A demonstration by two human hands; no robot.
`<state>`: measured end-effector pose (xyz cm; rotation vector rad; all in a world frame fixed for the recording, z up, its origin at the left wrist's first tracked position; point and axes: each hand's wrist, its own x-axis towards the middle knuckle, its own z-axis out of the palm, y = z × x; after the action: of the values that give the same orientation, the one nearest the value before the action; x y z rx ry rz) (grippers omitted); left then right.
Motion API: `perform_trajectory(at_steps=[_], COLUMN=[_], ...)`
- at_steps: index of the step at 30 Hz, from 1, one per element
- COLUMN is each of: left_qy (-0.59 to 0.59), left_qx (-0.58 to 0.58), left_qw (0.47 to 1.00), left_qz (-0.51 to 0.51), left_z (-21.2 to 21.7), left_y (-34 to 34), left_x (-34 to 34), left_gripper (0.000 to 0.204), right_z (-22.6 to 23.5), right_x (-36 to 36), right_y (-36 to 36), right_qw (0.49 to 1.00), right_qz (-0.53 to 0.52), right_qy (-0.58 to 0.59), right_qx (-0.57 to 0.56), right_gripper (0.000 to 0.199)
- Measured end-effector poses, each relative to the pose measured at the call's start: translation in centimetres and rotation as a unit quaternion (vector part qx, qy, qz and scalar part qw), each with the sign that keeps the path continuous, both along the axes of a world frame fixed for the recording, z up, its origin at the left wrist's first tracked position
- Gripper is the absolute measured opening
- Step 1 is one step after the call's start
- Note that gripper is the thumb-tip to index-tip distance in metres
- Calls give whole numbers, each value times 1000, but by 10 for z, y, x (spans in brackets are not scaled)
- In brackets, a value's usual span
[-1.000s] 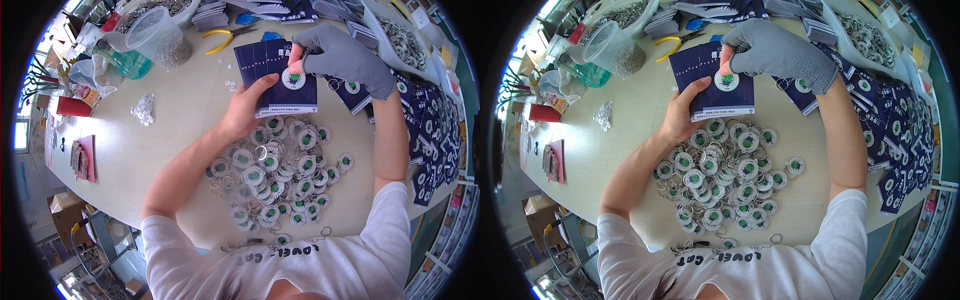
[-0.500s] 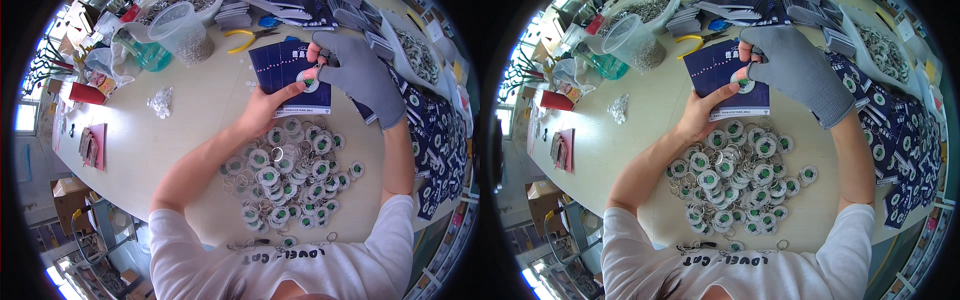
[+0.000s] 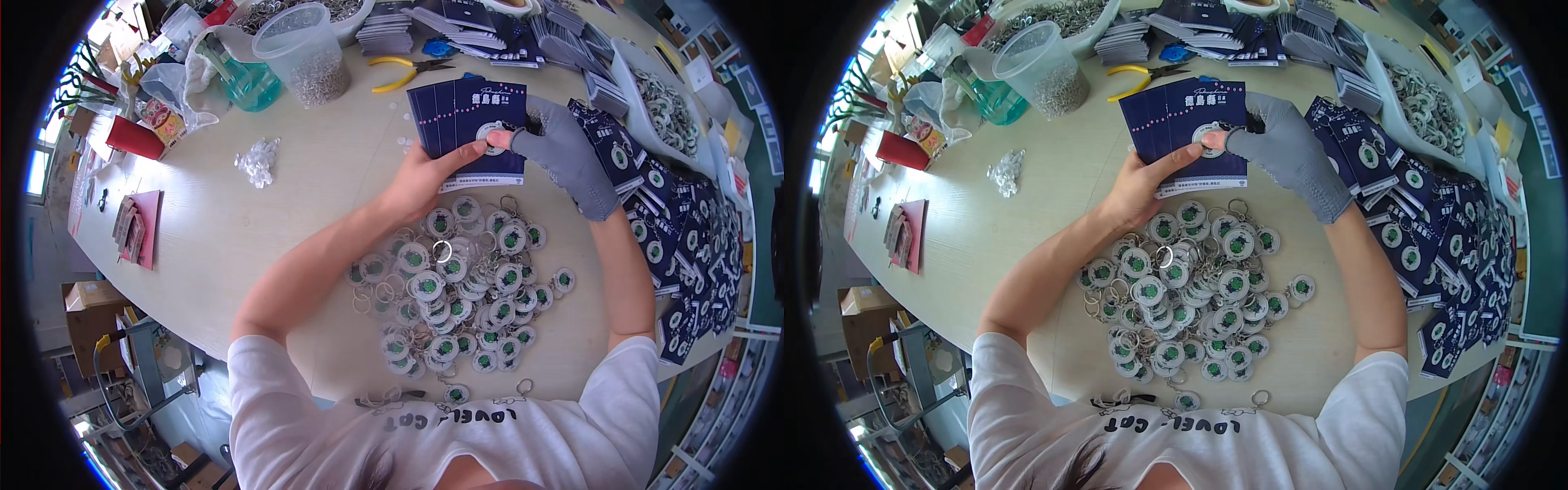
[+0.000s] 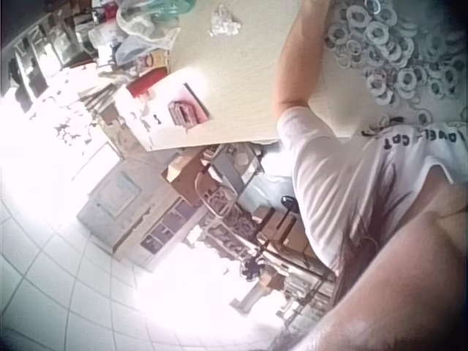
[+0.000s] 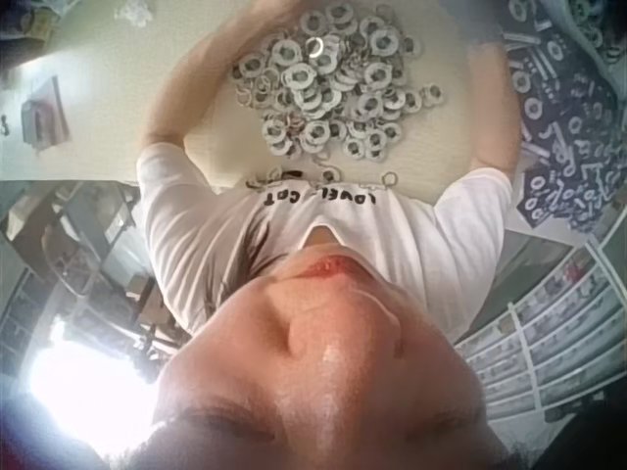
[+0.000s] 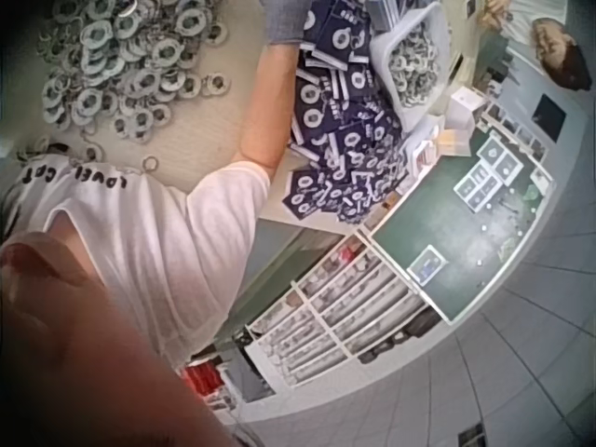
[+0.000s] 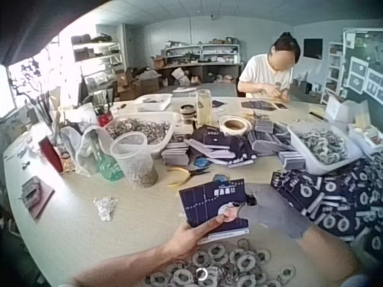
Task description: The person attaches circular plastic keychains to printed backing cards by hand, then stacks the assembled keychains on a table.
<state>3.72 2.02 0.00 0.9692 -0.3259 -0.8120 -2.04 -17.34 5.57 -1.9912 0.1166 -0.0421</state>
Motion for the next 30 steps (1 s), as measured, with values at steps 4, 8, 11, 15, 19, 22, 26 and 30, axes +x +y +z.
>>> perform_trajectory(at_steps=[4, 8, 11, 15, 19, 22, 26, 30], left_qy=[181, 160, 129, 52, 5, -43, -97, -101], left_qx=[-113, -28, -40, 5, 29, 4, 9, 30], left_qw=[974, 986, 991, 999, 1000, 998, 995, 994], left_qz=[-77, -26, -9, 5, -9, 38, 33, 25], left_z=[1, 4, 6, -1, -9, -14, -18, -11], left_y=[0, 5, -2, -3, -2, -8, -5, -3], left_x=[7, 3, 0, 0, 1, -2, 1, 0], left_gripper=[35, 36, 35, 36, 38, 36, 36, 33], right_z=[7, 36, 43, 42, 19, 9, 9, 6], right_x=[-13, -54, -84, -61, -26, -15, -11, -8], right_y=[-11, -55, -101, -40, 16, 15, 18, 12], right_qw=[997, 993, 945, 875, 914, 913, 905, 877], right_qz=[-32, -106, -158, -121, 4, 25, 27, 70], right_qy=[-74, -42, -24, -214, -221, -219, -193, -232], right_qx=[-7, -29, -286, -416, -341, -344, -378, -416], right_gripper=[39, 42, 47, 16, 12, 13, 15, 15])
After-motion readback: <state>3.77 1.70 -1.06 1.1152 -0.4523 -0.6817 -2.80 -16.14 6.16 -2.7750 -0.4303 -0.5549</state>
